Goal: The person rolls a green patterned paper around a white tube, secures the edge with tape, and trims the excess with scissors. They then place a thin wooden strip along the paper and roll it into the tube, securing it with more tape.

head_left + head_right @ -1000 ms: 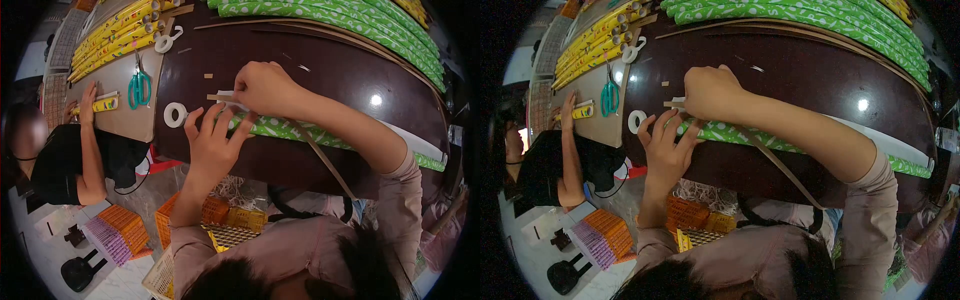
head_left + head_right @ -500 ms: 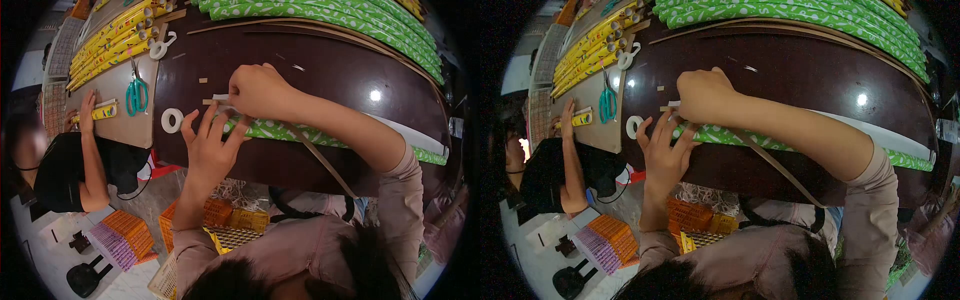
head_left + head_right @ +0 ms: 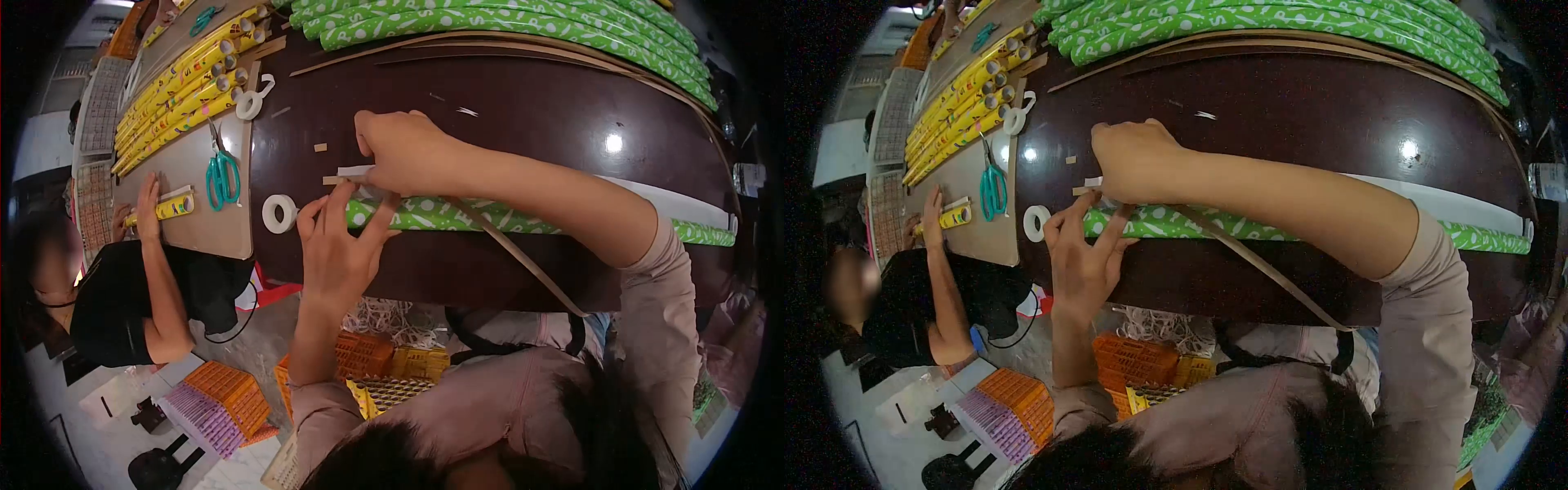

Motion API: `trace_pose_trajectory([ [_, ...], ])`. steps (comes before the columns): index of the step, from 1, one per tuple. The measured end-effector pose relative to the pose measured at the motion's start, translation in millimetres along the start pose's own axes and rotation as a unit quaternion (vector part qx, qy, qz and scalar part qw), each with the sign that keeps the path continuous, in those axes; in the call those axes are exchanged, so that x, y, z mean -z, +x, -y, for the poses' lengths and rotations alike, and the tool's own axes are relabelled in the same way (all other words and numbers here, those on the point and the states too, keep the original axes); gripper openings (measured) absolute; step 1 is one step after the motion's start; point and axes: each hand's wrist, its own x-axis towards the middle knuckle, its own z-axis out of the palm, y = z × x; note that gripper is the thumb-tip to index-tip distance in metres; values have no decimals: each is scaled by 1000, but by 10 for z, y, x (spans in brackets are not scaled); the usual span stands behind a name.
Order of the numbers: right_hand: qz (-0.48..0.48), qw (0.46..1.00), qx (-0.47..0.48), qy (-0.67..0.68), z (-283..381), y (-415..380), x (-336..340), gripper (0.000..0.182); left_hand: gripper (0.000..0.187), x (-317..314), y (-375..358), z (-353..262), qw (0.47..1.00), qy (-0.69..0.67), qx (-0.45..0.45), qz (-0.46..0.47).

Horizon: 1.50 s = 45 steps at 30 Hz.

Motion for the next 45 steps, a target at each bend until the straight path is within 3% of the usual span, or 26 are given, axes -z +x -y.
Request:
trace_pose_trajectory([
  [5,16,998,25,54,-53,-40,83,33,43,-8,-3,24,999,28,-18,3],
  [12,23,998,49,27,-106,-354,250,38,41,-1,-2,3,998,50,-6,25],
  [15,26,992,-11,124,-65,-669,440,36,41,0,-3,-5,998,48,-3,28],
  [17,108,959,-117,236,-60,-905,579,35,45,-9,-1,-6,999,39,-5,23],
  [22,90,917,-155,356,-340,-1517,867,37,53,-6,4,-25,998,55,-5,26],
  [23,81,912,-126,381,-467,-1650,920,34,54,2,15,-32,998,53,-7,20],
  [25,32,894,-168,413,-570,-1913,1084,32,56,1,10,-29,998,63,-7,30],
  [29,-91,915,-258,296,-845,-2426,1254,27,52,-48,-6,-28,997,71,-21,-9],
  [30,-130,917,-228,299,-959,-2536,1235,26,53,-39,7,-27,998,60,-26,-14],
  [33,-193,910,-266,252,-1032,-2750,1306,26,56,-49,8,-7,997,49,-47,-20],
  [40,-248,944,-199,92,-1202,-2863,1171,26,55,-16,2,-8,997,60,-41,22],
  [45,-271,940,-204,31,-1207,-2816,1079,28,51,-38,-18,42,995,73,-57,24],
])
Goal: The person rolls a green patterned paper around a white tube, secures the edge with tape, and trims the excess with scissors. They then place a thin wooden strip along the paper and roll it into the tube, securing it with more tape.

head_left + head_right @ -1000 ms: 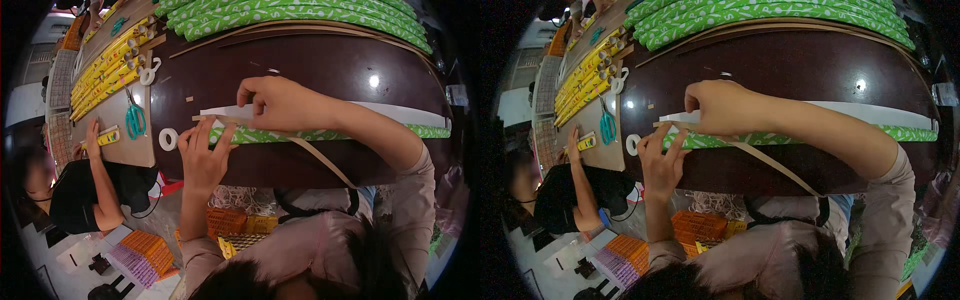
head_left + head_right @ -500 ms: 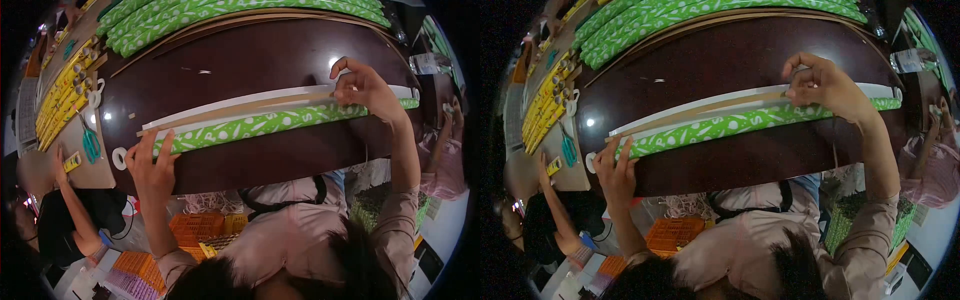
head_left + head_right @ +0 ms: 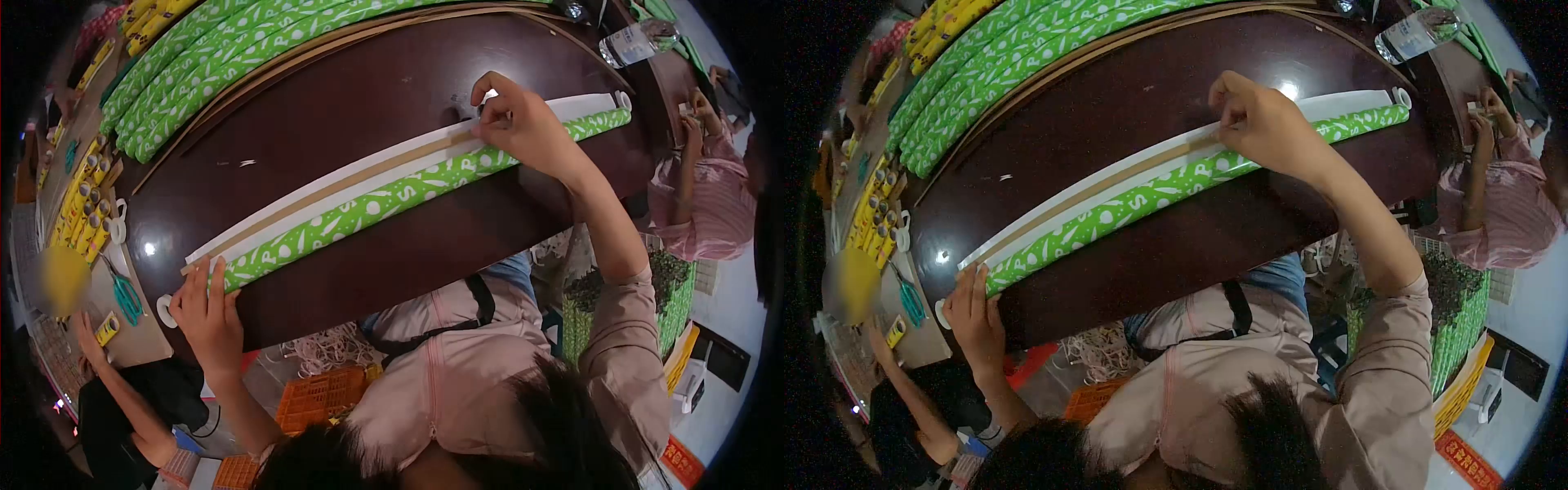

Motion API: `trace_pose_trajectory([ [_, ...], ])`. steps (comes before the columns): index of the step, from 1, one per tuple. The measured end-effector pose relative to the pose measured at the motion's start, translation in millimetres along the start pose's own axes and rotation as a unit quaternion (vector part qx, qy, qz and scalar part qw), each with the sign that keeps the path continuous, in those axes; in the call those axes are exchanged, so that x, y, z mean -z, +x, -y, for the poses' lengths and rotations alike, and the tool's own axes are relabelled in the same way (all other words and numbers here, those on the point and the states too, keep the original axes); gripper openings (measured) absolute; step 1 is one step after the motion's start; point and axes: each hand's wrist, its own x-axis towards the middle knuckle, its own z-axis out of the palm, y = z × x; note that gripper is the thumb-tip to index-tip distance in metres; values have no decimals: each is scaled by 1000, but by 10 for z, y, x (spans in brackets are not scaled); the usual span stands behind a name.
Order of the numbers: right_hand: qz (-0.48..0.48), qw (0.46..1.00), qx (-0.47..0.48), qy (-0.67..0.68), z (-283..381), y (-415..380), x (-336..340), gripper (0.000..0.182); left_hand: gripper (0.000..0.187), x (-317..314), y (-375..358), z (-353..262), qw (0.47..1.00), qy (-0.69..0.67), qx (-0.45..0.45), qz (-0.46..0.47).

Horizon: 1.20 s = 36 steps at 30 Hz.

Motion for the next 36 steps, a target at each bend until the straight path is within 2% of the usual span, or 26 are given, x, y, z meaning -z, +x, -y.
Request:
trace_pose_trajectory([
  [3,-3,1000,-19,2,-12,-2,-14,29,52,16,10,-15,1000,1,7,2],
  [9,-22,1000,14,-10,-48,-13,-44,29,52,27,11,-41,1000,-9,15,-2],
  [11,-24,998,-7,-55,-8,-13,-54,29,51,39,16,-34,1000,-7,14,-2],
  [21,-50,998,10,-29,-88,-15,-141,28,49,88,51,-69,1000,3,16,11],
  [24,-51,998,-16,-29,-53,-23,-148,28,48,181,96,-114,999,19,-3,30],
  [28,-76,997,1,-23,-66,-42,-147,30,53,224,185,-353,999,36,-2,5],
  [31,-87,995,29,-31,-92,-50,-155,30,63,84,278,-623,999,-22,39,-27],
  [36,-101,992,48,-64,-113,-49,-168,30,56,-45,613,-1039,997,-42,37,-53],
])
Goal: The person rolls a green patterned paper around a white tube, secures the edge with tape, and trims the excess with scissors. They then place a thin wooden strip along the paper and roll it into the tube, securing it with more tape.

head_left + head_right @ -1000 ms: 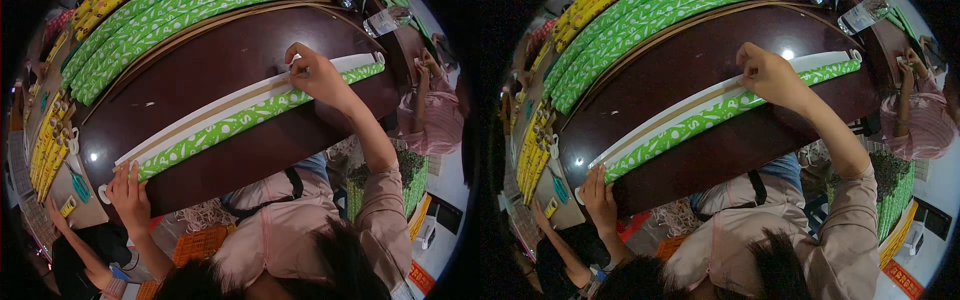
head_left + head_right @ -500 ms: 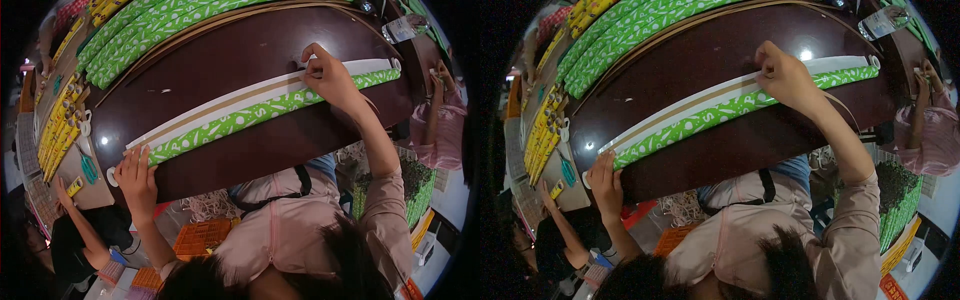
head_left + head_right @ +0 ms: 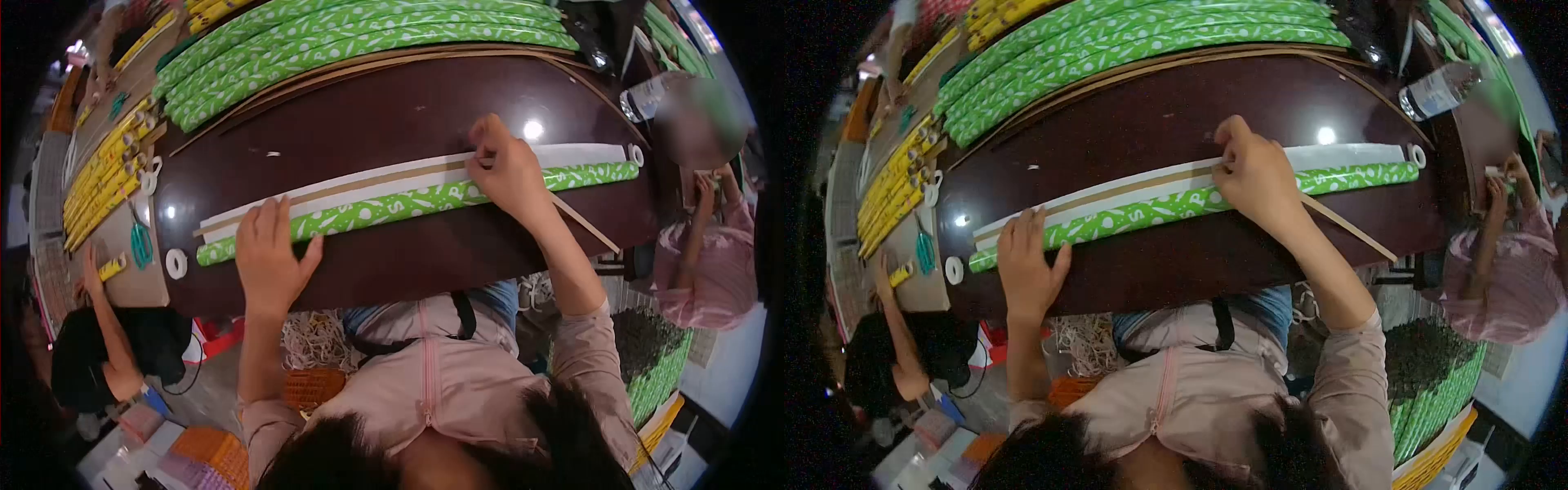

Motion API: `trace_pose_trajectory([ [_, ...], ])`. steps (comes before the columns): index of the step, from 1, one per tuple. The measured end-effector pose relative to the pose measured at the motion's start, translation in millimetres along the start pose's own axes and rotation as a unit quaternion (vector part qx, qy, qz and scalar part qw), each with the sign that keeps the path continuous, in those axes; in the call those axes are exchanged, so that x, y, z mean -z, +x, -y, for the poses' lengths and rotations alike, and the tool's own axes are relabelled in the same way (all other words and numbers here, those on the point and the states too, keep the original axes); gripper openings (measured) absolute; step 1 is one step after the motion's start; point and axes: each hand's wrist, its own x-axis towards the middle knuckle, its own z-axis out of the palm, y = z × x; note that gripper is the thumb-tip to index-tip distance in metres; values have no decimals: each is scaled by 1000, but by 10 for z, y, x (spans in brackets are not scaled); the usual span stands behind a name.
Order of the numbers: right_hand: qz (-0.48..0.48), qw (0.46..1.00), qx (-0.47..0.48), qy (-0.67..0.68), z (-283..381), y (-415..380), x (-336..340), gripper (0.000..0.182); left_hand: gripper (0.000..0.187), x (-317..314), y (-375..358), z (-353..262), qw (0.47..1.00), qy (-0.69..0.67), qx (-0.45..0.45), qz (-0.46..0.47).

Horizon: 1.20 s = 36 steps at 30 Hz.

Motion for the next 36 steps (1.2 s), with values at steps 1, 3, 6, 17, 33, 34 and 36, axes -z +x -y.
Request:
trace_pose_trajectory([
  [1,5,1000,-26,6,12,6,-8,29,56,-22,51,-75,1000,-29,-4,1],
  [3,0,1000,-16,8,13,1,-20,29,57,-63,111,-235,998,-39,-35,-32],
  [6,-20,1000,8,3,-22,0,-52,30,57,-81,254,-439,995,-67,-63,-44],
  [17,-16,1000,0,9,-39,-8,-33,29,40,-6,120,-180,999,-44,6,-11],
  [33,-33,998,29,-47,-25,-21,-48,31,43,-212,768,-1582,974,-199,-99,43],
  [34,-50,997,39,-53,-23,-25,-70,32,43,-248,746,-1557,972,-206,-106,42],
  [36,-37,997,35,-52,18,-50,-61,32,42,-312,707,-1506,971,-212,-102,39],
])
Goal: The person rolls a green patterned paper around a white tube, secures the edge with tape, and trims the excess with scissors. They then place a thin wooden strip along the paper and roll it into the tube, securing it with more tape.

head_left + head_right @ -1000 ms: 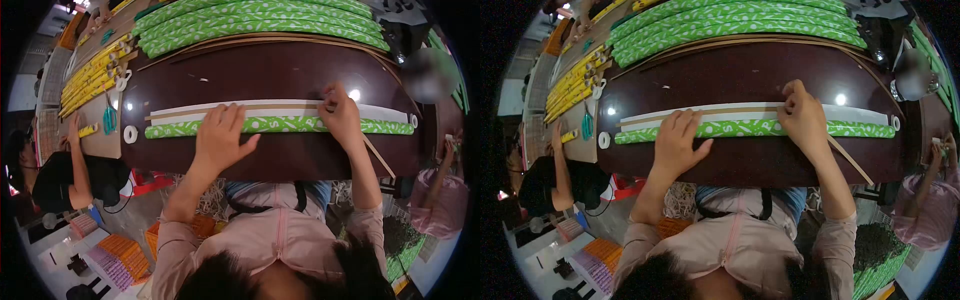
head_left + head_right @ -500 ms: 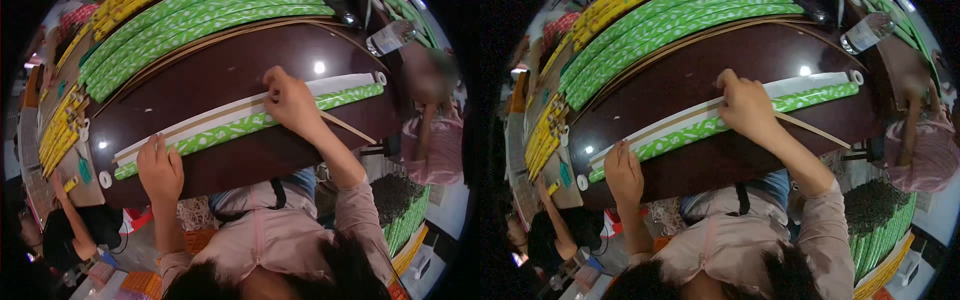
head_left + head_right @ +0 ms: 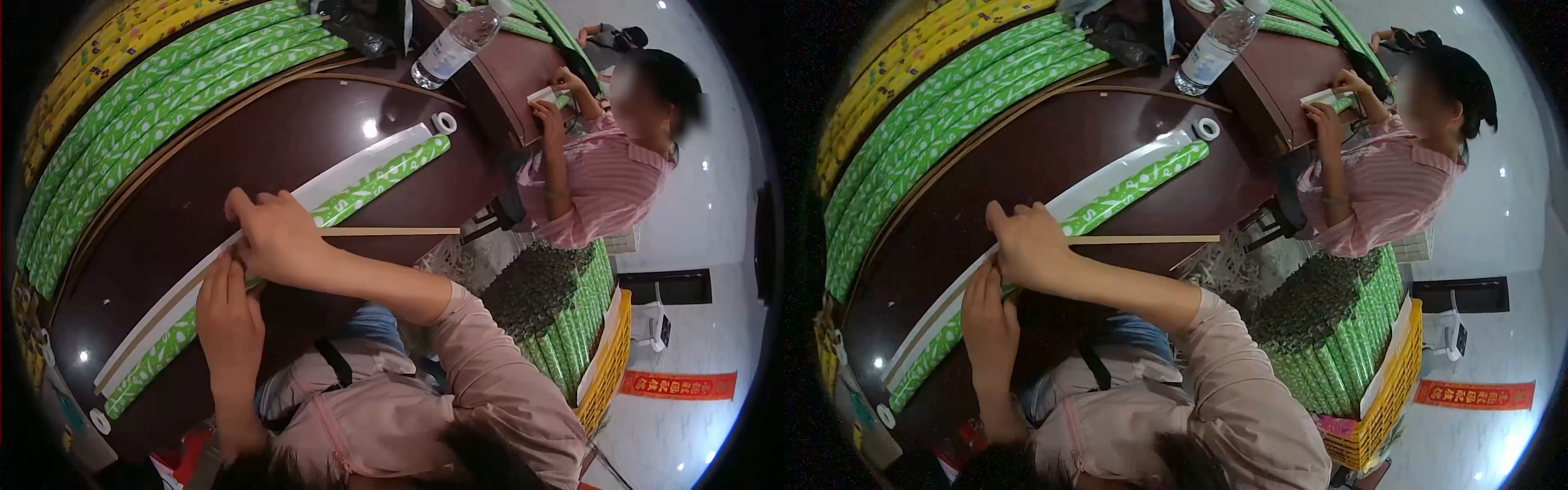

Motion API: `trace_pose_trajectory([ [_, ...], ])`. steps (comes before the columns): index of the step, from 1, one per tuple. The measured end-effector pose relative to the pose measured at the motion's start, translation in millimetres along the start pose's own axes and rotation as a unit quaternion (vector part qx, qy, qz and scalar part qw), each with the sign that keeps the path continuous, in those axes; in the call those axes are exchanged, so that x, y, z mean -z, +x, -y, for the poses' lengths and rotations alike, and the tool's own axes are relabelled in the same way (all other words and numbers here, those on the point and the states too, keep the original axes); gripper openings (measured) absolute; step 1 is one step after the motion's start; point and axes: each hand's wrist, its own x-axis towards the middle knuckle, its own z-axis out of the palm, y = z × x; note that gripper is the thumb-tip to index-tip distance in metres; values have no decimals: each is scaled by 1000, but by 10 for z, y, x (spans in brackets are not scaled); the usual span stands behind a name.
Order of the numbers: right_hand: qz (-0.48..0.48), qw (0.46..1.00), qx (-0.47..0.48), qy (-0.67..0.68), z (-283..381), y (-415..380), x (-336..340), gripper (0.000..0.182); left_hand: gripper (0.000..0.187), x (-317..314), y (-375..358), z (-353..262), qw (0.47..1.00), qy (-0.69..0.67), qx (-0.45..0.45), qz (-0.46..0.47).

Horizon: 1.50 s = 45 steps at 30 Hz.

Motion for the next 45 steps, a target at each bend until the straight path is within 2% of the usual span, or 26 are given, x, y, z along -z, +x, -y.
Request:
trace_pose_trajectory([
  [1,-6,1000,6,-12,10,-12,-26,35,42,42,-6,-4,1000,12,4,22],
  [6,3,1000,13,0,97,-84,-129,41,45,118,-152,50,1000,-12,-4,27],
  [11,-32,999,33,10,144,-125,-171,46,46,131,-234,60,1000,-13,3,18],
  [12,-28,999,37,20,168,-124,-147,46,47,125,-238,62,1000,-6,7,24],
  [15,-38,994,66,-73,192,-120,-15,46,47,130,-232,70,999,17,20,28],
  [17,17,995,59,-72,167,-103,175,44,47,133,-237,53,1000,11,8,18],
  [18,6,997,58,-50,108,-113,274,39,46,124,-249,61,1000,7,10,17],
  [20,73,996,36,40,-104,-57,565,30,45,128,-231,39,1000,8,15,16],
  [22,193,973,-27,127,-321,-9,958,24,44,134,-232,45,1000,5,16,12],
  [24,206,959,-11,193,-701,-31,1232,25,42,114,-224,46,1000,-2,13,6],
  [27,254,928,-183,204,-933,-52,1769,14,41,126,-223,33,1000,-4,12,2],
  [29,234,936,-150,215,-1279,-120,1937,19,41,123,-215,21,1000,-8,15,8],
  [31,200,933,-182,236,-1517,-134,2040,13,43,121,-206,40,999,-19,19,19],
  [33,235,944,-161,166,-1667,-116,2146,12,43,146,-191,18,1000,-14,15,24],
  [37,216,938,-234,134,-1833,-72,2148,12,43,144,-206,14,999,-5,19,42],
  [43,159,941,-256,152,-2045,-84,1992,19,41,183,-185,30,998,4,15,63],
  [45,166,955,-246,33,-1904,-42,1971,21,40,181,-180,27,997,9,15,74],
])
